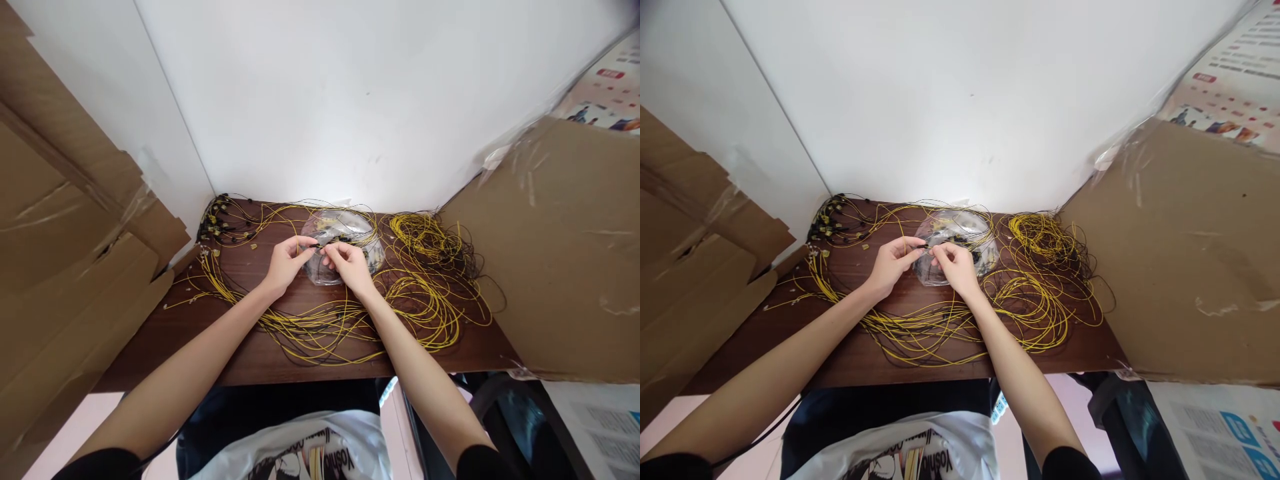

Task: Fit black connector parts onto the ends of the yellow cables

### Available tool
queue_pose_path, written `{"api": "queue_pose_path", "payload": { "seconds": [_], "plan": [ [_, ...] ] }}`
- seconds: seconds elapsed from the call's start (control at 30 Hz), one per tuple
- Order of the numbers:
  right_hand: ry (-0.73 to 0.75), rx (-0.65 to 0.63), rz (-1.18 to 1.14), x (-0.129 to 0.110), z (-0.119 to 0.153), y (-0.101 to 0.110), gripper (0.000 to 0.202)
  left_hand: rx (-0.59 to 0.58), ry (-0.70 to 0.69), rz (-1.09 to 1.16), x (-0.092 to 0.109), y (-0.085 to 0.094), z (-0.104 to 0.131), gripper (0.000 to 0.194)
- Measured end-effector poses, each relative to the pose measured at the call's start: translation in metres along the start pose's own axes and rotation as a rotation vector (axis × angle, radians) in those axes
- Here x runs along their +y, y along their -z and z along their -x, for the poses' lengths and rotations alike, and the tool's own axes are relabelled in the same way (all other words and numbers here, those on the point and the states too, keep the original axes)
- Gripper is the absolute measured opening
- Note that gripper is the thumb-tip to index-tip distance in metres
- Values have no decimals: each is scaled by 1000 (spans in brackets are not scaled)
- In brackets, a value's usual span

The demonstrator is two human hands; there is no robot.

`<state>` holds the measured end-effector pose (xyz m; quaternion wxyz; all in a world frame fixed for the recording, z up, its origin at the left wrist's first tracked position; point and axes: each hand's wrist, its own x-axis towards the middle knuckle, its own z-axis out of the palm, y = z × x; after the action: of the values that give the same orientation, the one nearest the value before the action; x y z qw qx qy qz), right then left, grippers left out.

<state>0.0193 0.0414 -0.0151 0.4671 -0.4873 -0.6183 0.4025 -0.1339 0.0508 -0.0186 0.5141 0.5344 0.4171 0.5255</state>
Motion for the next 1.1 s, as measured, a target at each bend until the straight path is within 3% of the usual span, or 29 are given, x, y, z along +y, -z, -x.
{"api": "queue_pose_path", "payload": {
  "seconds": [0.57,0.9,1.1],
  "plan": [
    [44,-75,80,2,1,-2,36,-43,-31,-66,-6,3,-1,26],
    [66,29,122,1,1,1,35,4,54,115,3,0,0,25],
    [80,9,180,-1,2,-1,34,-12,57,115,6,0,0,27]
  ]
}}
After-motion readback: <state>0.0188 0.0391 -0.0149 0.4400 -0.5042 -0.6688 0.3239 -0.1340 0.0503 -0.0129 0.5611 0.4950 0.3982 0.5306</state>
